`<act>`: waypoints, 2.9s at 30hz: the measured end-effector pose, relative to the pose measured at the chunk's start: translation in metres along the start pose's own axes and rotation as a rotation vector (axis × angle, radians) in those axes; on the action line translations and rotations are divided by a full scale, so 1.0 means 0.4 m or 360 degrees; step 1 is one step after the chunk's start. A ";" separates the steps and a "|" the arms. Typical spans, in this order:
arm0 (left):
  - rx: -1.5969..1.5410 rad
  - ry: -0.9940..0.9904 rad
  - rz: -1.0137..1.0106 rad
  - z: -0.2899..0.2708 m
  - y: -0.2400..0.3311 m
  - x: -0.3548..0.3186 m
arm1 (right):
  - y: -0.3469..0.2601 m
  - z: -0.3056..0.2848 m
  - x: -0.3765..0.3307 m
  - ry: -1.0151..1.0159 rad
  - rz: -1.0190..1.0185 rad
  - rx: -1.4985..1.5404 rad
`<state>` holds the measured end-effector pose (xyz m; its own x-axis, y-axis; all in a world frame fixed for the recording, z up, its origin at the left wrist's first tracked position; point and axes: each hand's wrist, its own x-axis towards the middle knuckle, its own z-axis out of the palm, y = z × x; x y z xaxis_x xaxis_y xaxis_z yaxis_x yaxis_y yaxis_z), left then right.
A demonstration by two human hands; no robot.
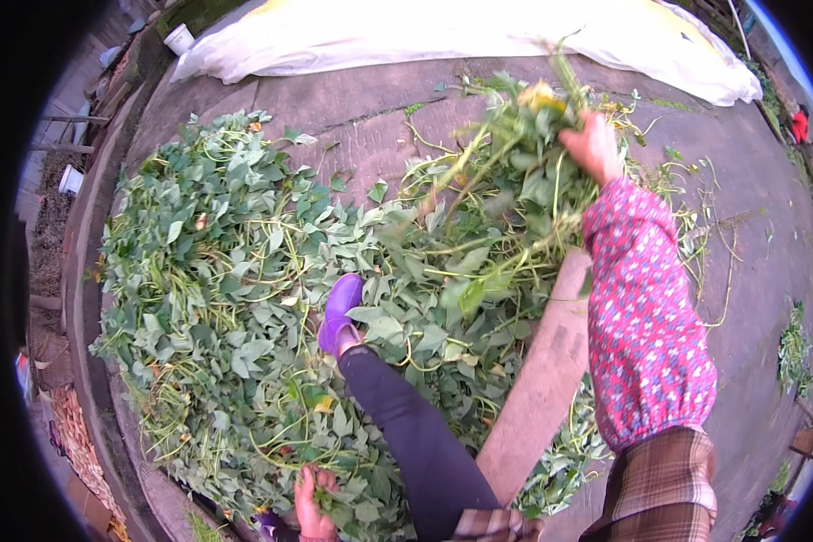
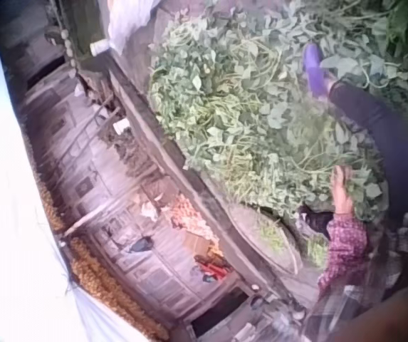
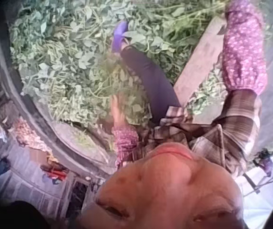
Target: The person sits on the ground and sorts through a large pile of leafy green vines, picking up handfuls and separating leaves from stems. The separated leaves are placed into a woven basket to the left, while the stems are set aside on the ground.
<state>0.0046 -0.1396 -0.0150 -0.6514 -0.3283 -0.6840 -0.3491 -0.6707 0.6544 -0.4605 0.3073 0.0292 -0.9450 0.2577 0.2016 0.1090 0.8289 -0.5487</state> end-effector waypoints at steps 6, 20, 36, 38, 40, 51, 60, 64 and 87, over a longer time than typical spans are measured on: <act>-0.0024 -0.0152 0.0277 0.005 0.059 -0.108 | -0.182 -0.432 0.128 0.0457 -0.0316 0.0650; -0.0094 -0.0354 0.0361 -0.008 0.036 -0.237 | -0.220 -0.796 -0.334 0.0504 0.0034 0.1589; 0.0347 -0.0425 -0.0052 0.010 -0.076 -0.233 | 0.479 0.000 -1.295 -0.0015 0.1712 0.2326; 0.0348 -0.0441 -0.0074 0.009 -0.084 -0.230 | 0.413 -0.045 -1.289 0.0008 0.1604 0.2530; 0.0297 -0.0481 -0.0090 0.002 -0.084 -0.232 | 0.428 -0.042 -1.320 -0.0129 0.1653 0.2422; 0.1742 -0.0591 0.1142 0.032 -0.121 -0.250 | 0.052 -0.305 -1.352 -0.0856 -0.0080 -0.0387; 0.2574 -0.1072 0.1754 0.072 -0.279 -0.175 | 0.046 -0.295 -1.332 -0.0812 -0.0130 -0.0641; 0.2570 -0.1242 0.1656 0.090 -0.266 -0.187 | -0.032 -0.315 -1.297 -0.0321 -0.0309 -0.0364; 0.0433 -0.0366 0.0345 0.003 -0.046 -0.127 | -0.126 -0.209 -1.277 -0.0737 -0.0814 0.0531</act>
<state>0.0431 -0.1096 0.0079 -0.8521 -0.2650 -0.4513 -0.3323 -0.3921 0.8578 0.0426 0.1753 0.0219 -0.8936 -0.4129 0.1760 -0.4059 0.5761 -0.7094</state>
